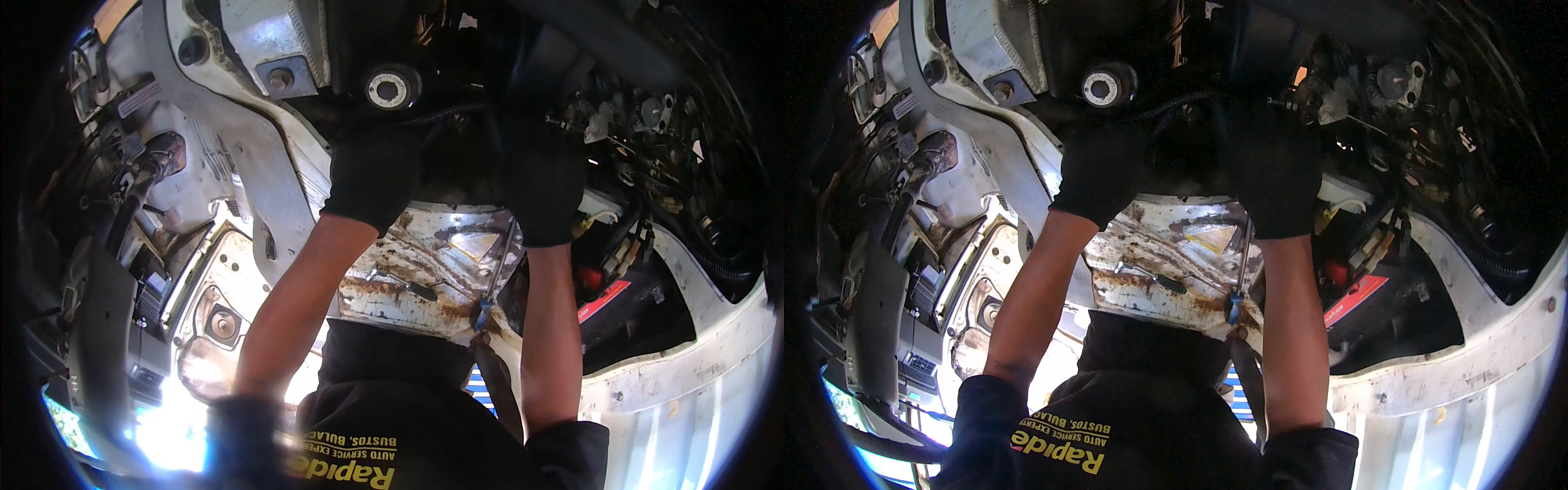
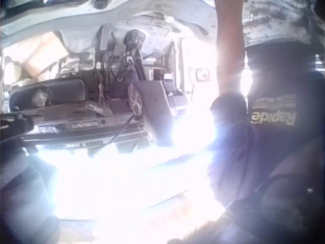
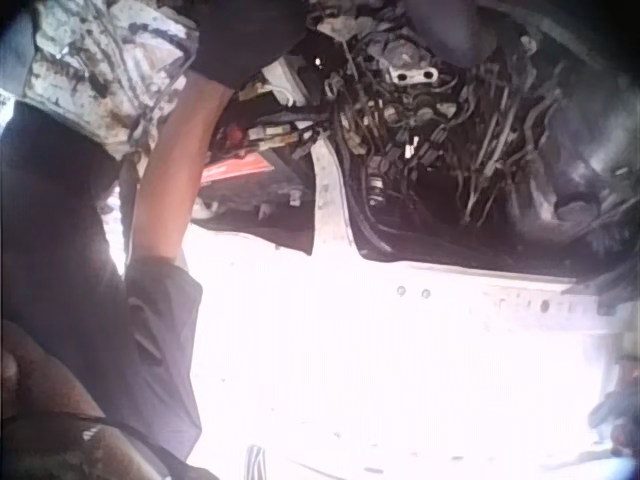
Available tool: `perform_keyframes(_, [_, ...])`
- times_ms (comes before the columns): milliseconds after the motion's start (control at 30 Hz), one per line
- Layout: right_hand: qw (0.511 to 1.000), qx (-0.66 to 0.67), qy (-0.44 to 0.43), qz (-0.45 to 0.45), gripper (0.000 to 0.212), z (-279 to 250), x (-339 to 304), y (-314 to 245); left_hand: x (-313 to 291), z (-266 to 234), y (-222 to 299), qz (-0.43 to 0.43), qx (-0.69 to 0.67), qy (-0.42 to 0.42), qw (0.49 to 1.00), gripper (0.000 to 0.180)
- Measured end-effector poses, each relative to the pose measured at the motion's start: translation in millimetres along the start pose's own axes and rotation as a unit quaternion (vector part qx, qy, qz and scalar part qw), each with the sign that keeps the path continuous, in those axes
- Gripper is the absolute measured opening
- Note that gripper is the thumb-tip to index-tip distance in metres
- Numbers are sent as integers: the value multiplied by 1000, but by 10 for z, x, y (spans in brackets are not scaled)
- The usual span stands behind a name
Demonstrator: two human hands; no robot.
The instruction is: The person uses a wrench to loosen and tighten bolts on a car battery located in the engine bay. They then move to the interior, retrieve a small black plastic part, and place it near the steering column.
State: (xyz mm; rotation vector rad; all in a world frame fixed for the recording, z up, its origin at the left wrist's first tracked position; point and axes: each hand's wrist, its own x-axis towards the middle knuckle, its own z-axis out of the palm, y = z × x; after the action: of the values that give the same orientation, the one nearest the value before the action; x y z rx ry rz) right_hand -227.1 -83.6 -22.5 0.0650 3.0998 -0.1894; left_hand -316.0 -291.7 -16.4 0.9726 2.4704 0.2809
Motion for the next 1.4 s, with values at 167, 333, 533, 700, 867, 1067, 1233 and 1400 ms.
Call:
perform_keyframes(167, [997,73,31,7,21,85,-14,21,-73,-364,55,7,7,68,998,10])
perform_keyframes(333, [999,29,-23,8,24,2,12,-32,-189,-337,-151,69,-111,121,984,10])
perform_keyframes(533, [996,74,-33,23,22,-9,32,-25,-313,-98,-21,144,-35,149,978,15])
perform_keyframes(700, [996,80,-28,30,22,-28,64,-49,-396,-67,178,79,-27,150,985,15])
perform_keyframes(867, [983,146,110,20,18,-68,2,-50,-357,-140,236,6,-9,41,999,19])
perform_keyframes(1067, [951,308,28,30,20,-229,-901,-861,-403,-8,187,64,-57,229,970,29])
perform_keyframes(1233, [930,327,-162,-41,23,-236,-1377,-1545,-377,-44,198,37,-62,154,985,30])
perform_keyframes(1400, [950,254,-178,-39,16,-163,-1426,-1730,-374,-64,187,42,-84,189,978,28])
